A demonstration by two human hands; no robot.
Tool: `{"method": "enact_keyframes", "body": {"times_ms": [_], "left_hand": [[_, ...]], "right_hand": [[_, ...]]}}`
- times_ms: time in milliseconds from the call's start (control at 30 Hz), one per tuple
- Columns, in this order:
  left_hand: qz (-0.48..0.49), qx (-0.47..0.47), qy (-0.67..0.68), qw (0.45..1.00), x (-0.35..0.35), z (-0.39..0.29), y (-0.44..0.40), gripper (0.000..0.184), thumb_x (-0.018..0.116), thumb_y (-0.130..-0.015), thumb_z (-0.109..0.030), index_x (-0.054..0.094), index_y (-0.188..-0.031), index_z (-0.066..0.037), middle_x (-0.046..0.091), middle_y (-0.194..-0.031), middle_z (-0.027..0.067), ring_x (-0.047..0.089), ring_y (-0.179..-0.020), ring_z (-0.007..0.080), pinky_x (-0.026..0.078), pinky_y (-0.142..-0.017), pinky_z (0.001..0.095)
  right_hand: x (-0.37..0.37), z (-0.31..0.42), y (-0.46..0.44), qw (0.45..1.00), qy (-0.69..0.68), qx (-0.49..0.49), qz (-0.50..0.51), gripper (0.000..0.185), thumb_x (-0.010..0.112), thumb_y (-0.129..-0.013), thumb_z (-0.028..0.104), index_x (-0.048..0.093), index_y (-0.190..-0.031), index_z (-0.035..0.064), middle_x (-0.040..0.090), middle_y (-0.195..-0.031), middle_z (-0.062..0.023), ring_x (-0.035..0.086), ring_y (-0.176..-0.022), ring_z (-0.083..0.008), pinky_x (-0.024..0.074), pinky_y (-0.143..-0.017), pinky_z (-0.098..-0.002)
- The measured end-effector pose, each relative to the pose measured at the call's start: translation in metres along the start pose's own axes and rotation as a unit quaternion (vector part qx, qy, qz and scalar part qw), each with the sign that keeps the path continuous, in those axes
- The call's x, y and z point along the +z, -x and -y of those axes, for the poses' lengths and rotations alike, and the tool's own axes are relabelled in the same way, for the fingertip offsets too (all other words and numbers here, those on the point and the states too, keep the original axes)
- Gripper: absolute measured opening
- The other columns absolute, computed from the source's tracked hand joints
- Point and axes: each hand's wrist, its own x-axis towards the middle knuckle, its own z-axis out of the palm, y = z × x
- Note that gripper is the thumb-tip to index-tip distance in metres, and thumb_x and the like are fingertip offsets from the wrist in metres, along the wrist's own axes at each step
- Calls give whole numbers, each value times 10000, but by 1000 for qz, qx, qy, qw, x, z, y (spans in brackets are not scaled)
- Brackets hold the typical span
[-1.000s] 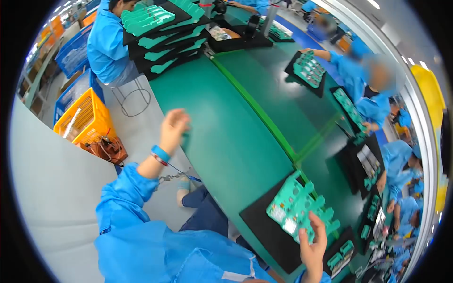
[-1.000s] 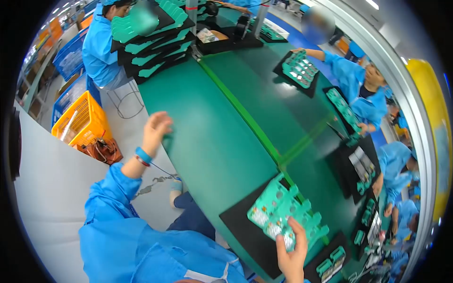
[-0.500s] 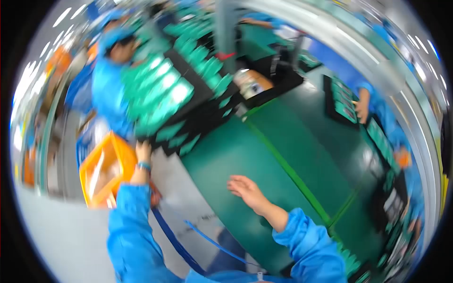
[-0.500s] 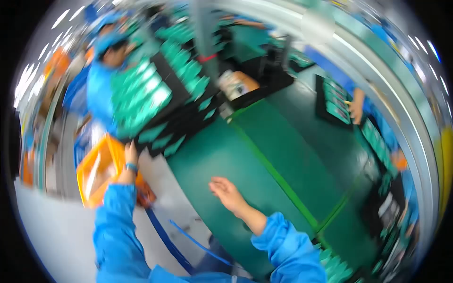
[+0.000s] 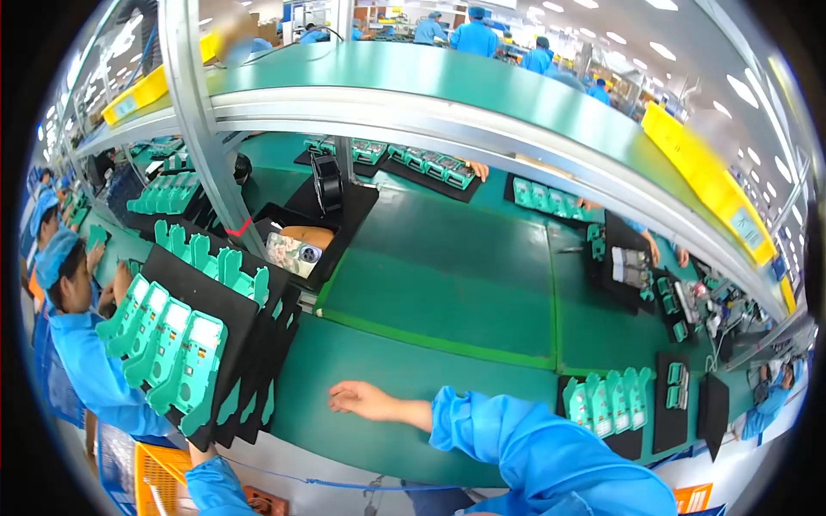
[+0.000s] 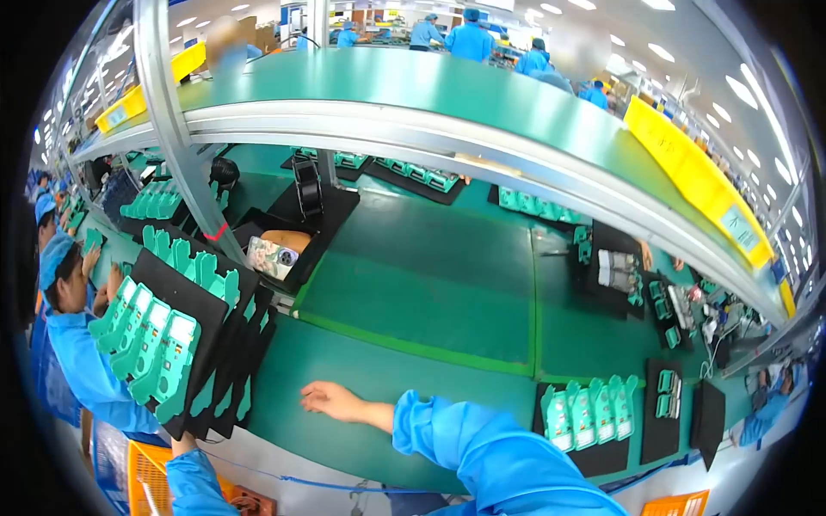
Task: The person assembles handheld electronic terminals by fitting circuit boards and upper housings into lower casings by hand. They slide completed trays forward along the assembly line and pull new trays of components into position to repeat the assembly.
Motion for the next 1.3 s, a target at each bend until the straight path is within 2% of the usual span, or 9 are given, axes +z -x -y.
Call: {"method": "enact_keyframes", "body": {"times_ms": [300,467,567,633,700,767,833,1100,1300], "left_hand": [[31,3,69,997,-8,65,27,316,520,-1040,-234,622,-1310,-104,697,-1164,53,679,-982,187,561,-821,327],[39,77,263,961,7,130,41,318,498,-1042,-220,609,-1312,-94,682,-1204,64,681,-1020,186,571,-854,334],[88,30,293,952,27,84,102,317,475,-1053,-197,578,-1324,-70,656,-1240,88,659,-1122,224,575,-945,394],[121,82,139,979,31,102,83,318,526,-1040,-221,596,-1304,-58,662,-1276,110,675,-1122,248,571,-973,398],[109,362,-395,838,6,154,10,326,578,-1028,-246,614,-1283,-46,667,-1312,132,691,-1122,272,566,-1001,403],[91,64,64,992,46,74,128,337,610,-1014,-215,582,-1244,29,644,-1196,152,685,-1069,284,590,-962,378],[46,-16,194,980,60,27,193,366,641,-1000,-184,550,-1205,105,622,-1081,171,679,-1016,295,613,-923,353],[25,-38,335,941,93,6,218,462,657,-977,-111,493,-1337,129,586,-1290,225,699,-1013,363,655,-855,366],[-7,-34,376,926,95,11,206,430,652,-976,-72,501,-1317,142,608,-1240,226,688,-1024,364,662,-852,359]], "right_hand": [[1,-19,74,993,104,-59,4,437,535,-987,-38,485,-1420,-11,646,-1314,-160,652,-1189,-228,519,-1037,-357],[11,-10,137,939,292,-180,8,487,579,-977,34,483,-1454,16,556,-1452,-197,574,-1325,-337,454,-1129,-430],[17,-23,162,885,407,-227,4,532,642,-947,125,499,-1454,54,470,-1515,-229,467,-1408,-406,400,-1167,-459],[25,-27,185,864,443,-240,-5,528,649,-932,112,501,-1434,41,452,-1535,-224,450,-1414,-424,397,-1174,-469],[38,-29,221,849,474,-233,2,541,662,-921,113,498,-1431,31,433,-1554,-215,429,-1427,-433,389,-1181,-476],[46,-24,254,830,510,-223,5,575,681,-914,130,490,-1445,22,417,-1573,-205,405,-1444,-430,378,-1188,-480],[48,-26,278,800,551,-237,11,611,699,-906,145,479,-1461,14,403,-1585,-199,383,-1461,-421,366,-1195,-484],[46,-31,290,782,572,-246,-1,643,713,-874,144,487,-1463,14,418,-1580,-186,361,-1482,-394,357,-1192,-508],[49,-27,289,780,581,-233,1,621,689,-875,129,493,-1452,9,428,-1569,-186,368,-1477,-391,349,-1194,-507]]}}
